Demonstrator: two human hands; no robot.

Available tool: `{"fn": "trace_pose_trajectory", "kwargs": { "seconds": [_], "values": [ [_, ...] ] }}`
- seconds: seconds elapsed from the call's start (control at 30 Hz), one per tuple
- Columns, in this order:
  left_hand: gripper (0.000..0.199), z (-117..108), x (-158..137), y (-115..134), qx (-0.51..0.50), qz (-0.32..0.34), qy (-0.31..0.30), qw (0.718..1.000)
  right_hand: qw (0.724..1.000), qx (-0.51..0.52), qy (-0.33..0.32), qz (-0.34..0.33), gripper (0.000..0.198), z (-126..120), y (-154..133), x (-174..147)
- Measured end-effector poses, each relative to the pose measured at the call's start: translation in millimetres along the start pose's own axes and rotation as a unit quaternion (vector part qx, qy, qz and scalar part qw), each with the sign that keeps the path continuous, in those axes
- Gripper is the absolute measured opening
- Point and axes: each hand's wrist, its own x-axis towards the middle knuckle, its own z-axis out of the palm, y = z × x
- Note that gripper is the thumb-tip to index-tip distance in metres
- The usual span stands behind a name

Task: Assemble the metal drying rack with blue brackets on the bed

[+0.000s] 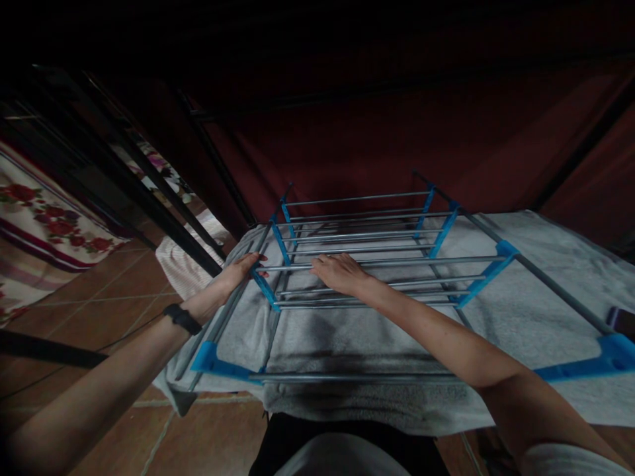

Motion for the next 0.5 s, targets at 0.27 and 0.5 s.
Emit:
{"fn": "trace_pose_trajectory", "kwargs": {
  "seconds": [0.27,0.5],
  "values": [
    [0.050,-2.1,6.1,-5.5,0.043,-0.012,-0.023,0.999,1.000,0.011,0.010,-0.013,0.037,3.4,3.7,2.0],
    [0.046,-3.6,5.1,-5.3,0.018,-0.019,-0.029,0.999,0.999,0.022,0.026,-0.028,0.033,6.9,6.2,5.2]
  ]
}}
